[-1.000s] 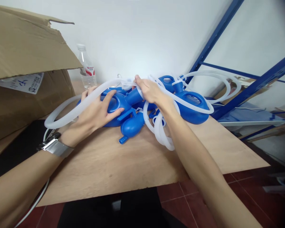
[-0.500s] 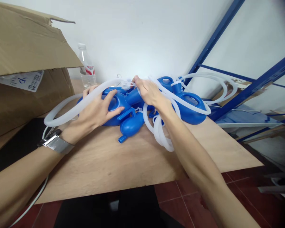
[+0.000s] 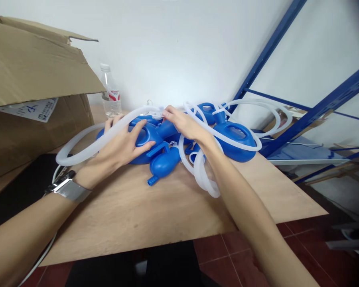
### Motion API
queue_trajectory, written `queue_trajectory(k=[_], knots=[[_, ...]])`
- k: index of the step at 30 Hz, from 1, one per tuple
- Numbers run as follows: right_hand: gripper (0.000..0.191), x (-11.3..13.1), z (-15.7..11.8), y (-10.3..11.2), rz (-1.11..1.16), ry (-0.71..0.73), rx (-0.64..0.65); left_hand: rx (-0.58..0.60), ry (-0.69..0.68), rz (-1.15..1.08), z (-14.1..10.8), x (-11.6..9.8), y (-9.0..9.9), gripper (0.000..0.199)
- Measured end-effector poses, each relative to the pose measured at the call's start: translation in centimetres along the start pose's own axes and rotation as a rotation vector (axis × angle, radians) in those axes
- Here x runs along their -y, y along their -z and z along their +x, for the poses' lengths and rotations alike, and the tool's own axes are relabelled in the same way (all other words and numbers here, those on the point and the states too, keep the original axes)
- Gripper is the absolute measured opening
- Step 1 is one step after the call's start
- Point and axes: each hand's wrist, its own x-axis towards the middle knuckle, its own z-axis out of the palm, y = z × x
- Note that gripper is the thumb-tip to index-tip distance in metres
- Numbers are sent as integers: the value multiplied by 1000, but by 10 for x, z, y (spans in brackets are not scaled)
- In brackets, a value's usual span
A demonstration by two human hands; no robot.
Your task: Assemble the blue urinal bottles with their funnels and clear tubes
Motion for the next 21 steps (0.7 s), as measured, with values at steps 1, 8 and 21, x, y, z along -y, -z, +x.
queue_trajectory(k=[1,8,21], knots=[[54,0,0,1,16,-9,18,5,0,2,0,0,0,72],[32,5,8,-1,66,163,-91,28,33,-13,-1,-1,3,71],[29,16,8,-4,-96,156,-3,23,16,-70,-2,1,3,67]])
